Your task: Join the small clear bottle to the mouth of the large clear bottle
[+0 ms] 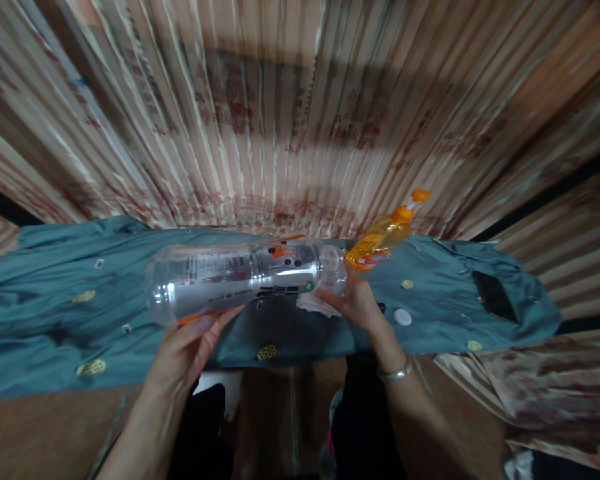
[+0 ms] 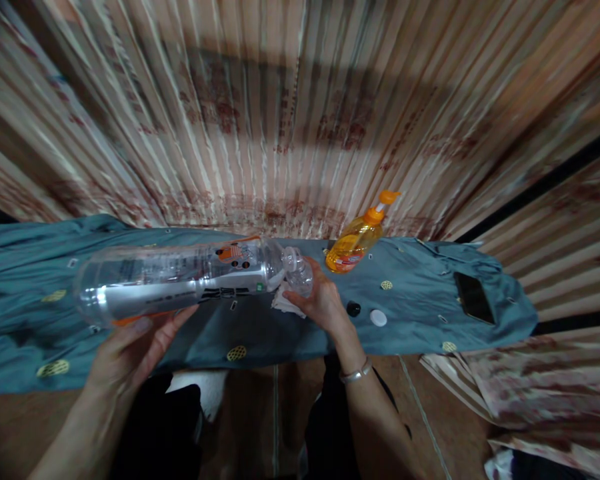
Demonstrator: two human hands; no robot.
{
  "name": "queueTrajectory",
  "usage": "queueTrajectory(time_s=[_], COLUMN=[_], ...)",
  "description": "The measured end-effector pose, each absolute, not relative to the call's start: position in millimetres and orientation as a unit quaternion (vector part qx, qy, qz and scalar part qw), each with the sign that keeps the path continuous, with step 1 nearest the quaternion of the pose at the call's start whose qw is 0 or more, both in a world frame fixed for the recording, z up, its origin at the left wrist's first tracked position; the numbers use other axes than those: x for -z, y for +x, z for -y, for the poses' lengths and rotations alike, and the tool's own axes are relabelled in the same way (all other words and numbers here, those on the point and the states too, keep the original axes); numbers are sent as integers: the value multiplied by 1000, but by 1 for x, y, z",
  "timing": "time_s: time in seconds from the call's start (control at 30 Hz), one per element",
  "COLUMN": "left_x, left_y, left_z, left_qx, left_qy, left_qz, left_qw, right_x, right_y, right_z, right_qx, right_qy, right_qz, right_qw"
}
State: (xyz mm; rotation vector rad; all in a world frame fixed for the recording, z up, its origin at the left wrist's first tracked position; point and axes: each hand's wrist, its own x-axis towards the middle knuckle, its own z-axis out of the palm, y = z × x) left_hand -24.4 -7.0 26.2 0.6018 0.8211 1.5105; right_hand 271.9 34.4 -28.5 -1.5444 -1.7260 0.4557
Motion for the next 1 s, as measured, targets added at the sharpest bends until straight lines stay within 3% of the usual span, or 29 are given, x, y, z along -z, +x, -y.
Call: queueTrajectory(time_s=[1.0], left_x=[-19], left_y=[-31], left_z=[7], left_qx=[-647], left_qy=[251], left_qz=[-370], left_qw=[618], right_x=[27], right_y=[272], right_z=[-33], right_qx=[-184], right_qy=[-611], right_qz=[673], right_qw=[375])
